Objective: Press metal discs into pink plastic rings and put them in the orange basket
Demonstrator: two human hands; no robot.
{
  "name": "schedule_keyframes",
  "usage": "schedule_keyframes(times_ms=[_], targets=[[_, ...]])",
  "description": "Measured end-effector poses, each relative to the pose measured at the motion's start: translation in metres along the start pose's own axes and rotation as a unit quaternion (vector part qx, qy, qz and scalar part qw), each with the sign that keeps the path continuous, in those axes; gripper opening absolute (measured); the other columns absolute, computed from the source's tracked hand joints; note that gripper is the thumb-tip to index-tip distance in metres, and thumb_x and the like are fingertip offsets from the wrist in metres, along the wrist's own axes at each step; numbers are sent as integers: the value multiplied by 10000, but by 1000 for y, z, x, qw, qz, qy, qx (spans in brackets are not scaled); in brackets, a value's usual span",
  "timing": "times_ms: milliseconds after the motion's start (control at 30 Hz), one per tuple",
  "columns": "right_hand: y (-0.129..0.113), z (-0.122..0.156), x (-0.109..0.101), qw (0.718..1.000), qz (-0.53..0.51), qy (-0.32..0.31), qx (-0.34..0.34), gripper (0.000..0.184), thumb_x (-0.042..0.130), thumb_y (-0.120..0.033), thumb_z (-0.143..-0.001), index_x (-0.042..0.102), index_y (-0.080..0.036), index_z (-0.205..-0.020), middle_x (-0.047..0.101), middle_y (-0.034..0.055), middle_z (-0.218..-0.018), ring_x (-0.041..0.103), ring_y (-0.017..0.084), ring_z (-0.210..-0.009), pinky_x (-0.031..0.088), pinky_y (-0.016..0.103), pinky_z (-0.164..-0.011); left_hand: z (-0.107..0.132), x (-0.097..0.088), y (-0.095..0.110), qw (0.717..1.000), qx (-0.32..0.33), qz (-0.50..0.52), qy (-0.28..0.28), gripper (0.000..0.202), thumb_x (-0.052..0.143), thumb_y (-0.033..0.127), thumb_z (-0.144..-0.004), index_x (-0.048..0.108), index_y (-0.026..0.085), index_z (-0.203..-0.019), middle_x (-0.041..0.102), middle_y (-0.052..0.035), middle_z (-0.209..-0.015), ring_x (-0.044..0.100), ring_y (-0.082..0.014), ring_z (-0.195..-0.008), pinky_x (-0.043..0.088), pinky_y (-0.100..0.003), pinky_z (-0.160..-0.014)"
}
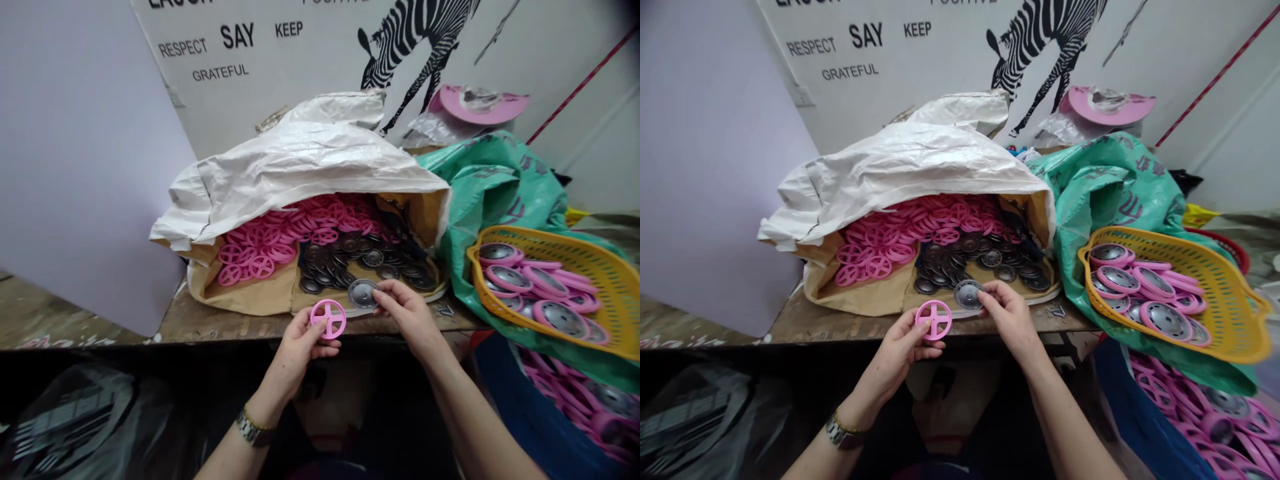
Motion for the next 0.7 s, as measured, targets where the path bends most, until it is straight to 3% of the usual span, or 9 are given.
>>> schedule_keyframes(times_ms=[267,533,633,700], targets=[[13,36,21,994,-78,-35,67,349,728,-509,-755,621,-183,-818,628,-21,-676,593,126,-566,428,238,-554,2,12,-5,999,2,-12,-37,447,698,376,-829,577,172,-1208,669,-38,-935,680,-112,-690,595,-215,-635],[10,52,32,1000,-16,-22,5,227,688,-401,-815,622,-189,-768,588,-22,-680,545,131,-619,430,258,-605,8,23,-7,995,28,-65,-69,419,672,350,-835,588,150,-1193,667,-58,-1003,677,-124,-723,592,-234,-650],[14,56,29,1000,3,0,-4,188,702,-353,-808,623,-198,-877,617,-7,-768,564,149,-695,450,272,-663,10,24,-7,994,34,-76,-66,382,650,336,-842,596,135,-1163,664,-59,-988,678,-132,-726,591,-240,-648],[17,57,27,1000,-17,5,3,259,718,-351,-791,621,-204,-981,648,10,-844,597,169,-770,474,285,-718,10,25,-7,994,35,-75,-70,366,639,330,-850,595,134,-1156,661,-62,-996,680,-138,-740,591,-244,-654]])
Point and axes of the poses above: each hand's wrist, its own z-axis away from the middle knuckle, its own x-axis out of the palm, y = z × x, the point moved 10 cm from there along -z, towards the middle knuckle
